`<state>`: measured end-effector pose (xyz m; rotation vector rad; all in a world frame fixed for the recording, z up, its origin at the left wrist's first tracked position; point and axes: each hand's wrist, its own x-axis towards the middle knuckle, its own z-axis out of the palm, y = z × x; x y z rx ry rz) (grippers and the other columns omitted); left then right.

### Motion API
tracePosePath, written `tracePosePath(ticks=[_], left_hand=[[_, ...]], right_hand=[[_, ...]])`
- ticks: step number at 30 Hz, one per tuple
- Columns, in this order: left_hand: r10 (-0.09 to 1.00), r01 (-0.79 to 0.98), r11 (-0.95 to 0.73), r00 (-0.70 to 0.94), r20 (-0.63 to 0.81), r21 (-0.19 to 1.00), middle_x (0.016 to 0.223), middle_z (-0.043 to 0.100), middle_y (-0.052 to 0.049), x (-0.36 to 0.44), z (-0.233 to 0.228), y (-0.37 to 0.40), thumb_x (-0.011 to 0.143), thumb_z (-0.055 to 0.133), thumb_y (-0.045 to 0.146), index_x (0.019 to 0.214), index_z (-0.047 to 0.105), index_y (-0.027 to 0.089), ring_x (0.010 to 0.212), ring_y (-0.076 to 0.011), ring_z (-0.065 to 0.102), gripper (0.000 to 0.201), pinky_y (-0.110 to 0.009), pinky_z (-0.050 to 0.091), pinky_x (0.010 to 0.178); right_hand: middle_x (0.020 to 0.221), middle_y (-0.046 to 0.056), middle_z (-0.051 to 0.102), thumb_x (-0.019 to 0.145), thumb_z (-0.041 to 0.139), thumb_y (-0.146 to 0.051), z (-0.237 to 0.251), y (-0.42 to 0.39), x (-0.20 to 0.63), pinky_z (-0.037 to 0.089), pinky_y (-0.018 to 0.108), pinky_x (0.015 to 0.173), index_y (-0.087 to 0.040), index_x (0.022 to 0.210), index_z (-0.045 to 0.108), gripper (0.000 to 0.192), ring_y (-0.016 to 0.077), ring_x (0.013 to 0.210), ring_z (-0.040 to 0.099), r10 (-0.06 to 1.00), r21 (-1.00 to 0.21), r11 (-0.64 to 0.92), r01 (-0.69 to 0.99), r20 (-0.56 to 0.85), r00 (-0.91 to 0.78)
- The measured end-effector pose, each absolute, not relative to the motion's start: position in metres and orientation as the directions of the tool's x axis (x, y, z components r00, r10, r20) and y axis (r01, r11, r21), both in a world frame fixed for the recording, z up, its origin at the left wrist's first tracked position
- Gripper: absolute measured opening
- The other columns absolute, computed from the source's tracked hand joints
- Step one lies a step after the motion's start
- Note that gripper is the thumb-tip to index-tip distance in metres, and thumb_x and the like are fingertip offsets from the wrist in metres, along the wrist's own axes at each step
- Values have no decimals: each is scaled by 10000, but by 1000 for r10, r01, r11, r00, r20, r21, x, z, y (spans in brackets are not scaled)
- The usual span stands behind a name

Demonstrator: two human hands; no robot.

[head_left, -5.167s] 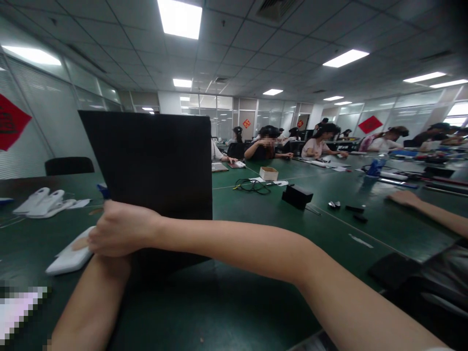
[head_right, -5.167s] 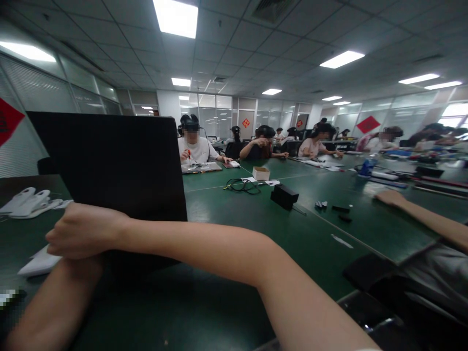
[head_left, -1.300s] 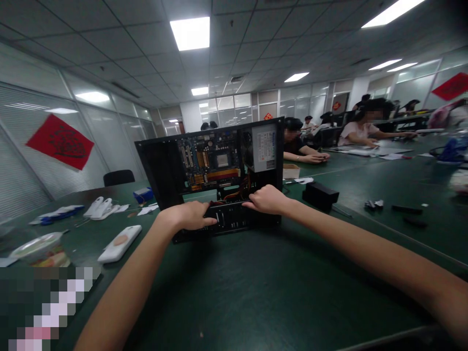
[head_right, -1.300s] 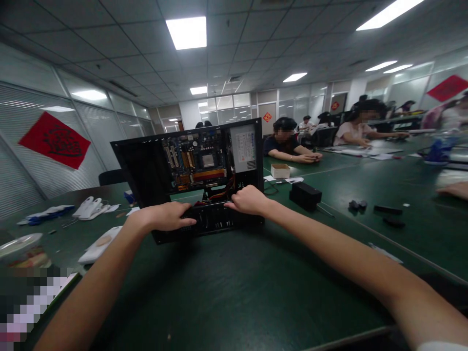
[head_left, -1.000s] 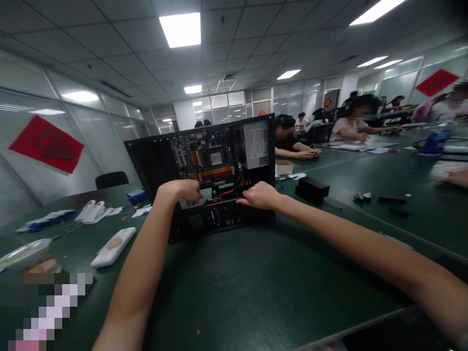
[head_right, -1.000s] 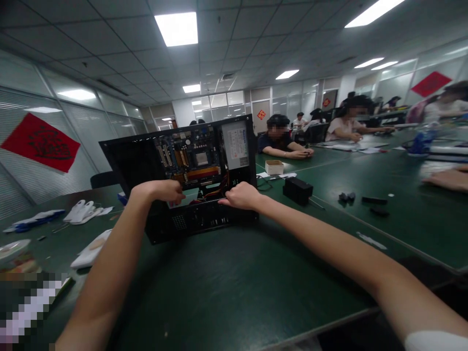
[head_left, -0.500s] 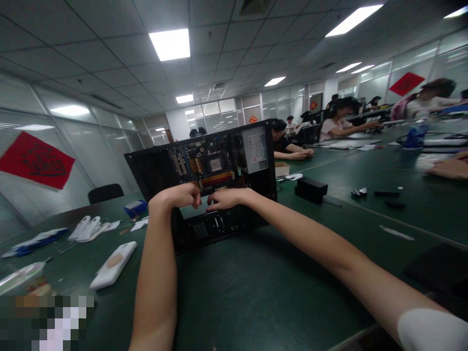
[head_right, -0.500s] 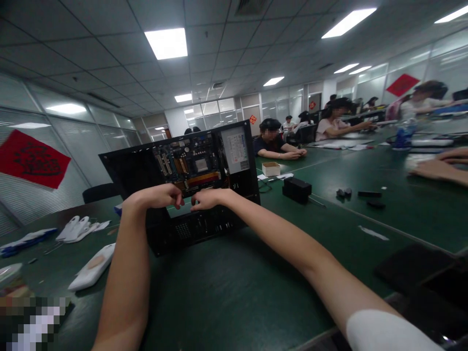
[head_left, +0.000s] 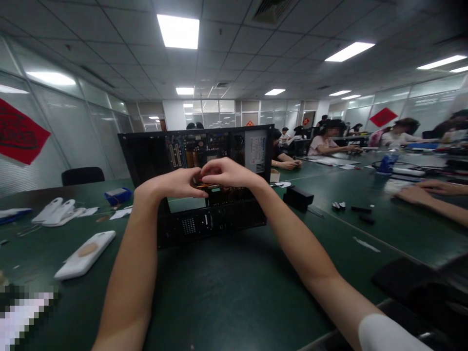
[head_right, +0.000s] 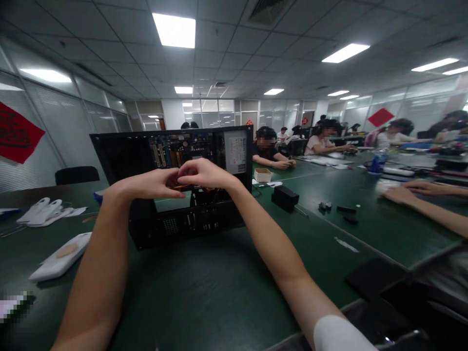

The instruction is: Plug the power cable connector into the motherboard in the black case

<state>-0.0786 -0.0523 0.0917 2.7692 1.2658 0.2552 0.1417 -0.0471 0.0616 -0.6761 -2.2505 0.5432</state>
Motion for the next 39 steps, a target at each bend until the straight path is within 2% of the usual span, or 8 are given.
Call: tracePosePath(ticks=[2,6,11,17,22,26,32,39], left_hand=[[715,707,-698,682,154,111,1271,695,-92,-72,93,-58,772,720,563,1348,594,196,1105,-271,656,695,-300,488,910],[621,622,-780,753,218,70,1266,687,-85,-59,92,-74,810,697,508,1349,572,191,1104,-270,657,638,-315,495,906],[530,528,-844,792,301,98,1353,630,-113,-49,89,-90,768,742,353,1448,439,202,1160,-276,632,759,-338,500,936],[469,464,-878,777,420,123,1105,693,-76,-59,97,-98,846,646,276,1318,515,174,845,-177,660,500,-277,513,740],[400,415,-905,764,507,90,1035,681,-45,-61,102,-105,833,663,242,1325,550,175,777,-137,627,509,-236,481,679],[392,375,-917,780,488,138,901,634,8,-56,101,-112,849,657,215,1364,534,161,718,-115,582,532,-222,455,632],[389,377,-919,811,437,118,788,604,36,-52,99,-110,849,648,210,1349,560,158,669,-115,560,510,-227,429,602],[373,365,-925,811,450,108,778,630,25,-57,98,-103,825,685,254,1366,561,158,677,-135,592,563,-237,449,623]], right_hand=[[677,-45,590,873,726,-408,73,-67,154,351,185,486,-113,1124,699,388,76,554,495,574,-500,809,309,564,-593],[743,-13,647,882,717,-414,86,-96,176,401,198,502,-111,1114,716,381,83,574,531,602,-494,791,360,531,-596],[792,18,701,886,709,-456,90,-109,192,443,202,510,-124,1043,749,369,95,609,581,621,-480,781,400,526,-581],[695,-7,659,914,672,-509,91,-110,196,403,192,460,-130,1011,752,399,78,529,539,634,-501,769,397,519,-573],[664,-21,614,940,620,-540,92,-120,187,391,203,494,-148,917,712,403,92,563,552,638,-478,758,444,402,-657],[658,-15,579,986,532,-551,93,-126,184,364,222,506,-149,807,650,456,96,575,507,665,-403,744,534,364,-652],[729,12,634,986,530,-488,91,-122,179,407,241,564,-150,843,650,386,123,643,558,720,-364,693,622,331,-609],[758,24,676,960,572,-369,87,-118,168,431,227,564,-184,777,567,260,132,662,600,734,-502,662,556,286,-616]])
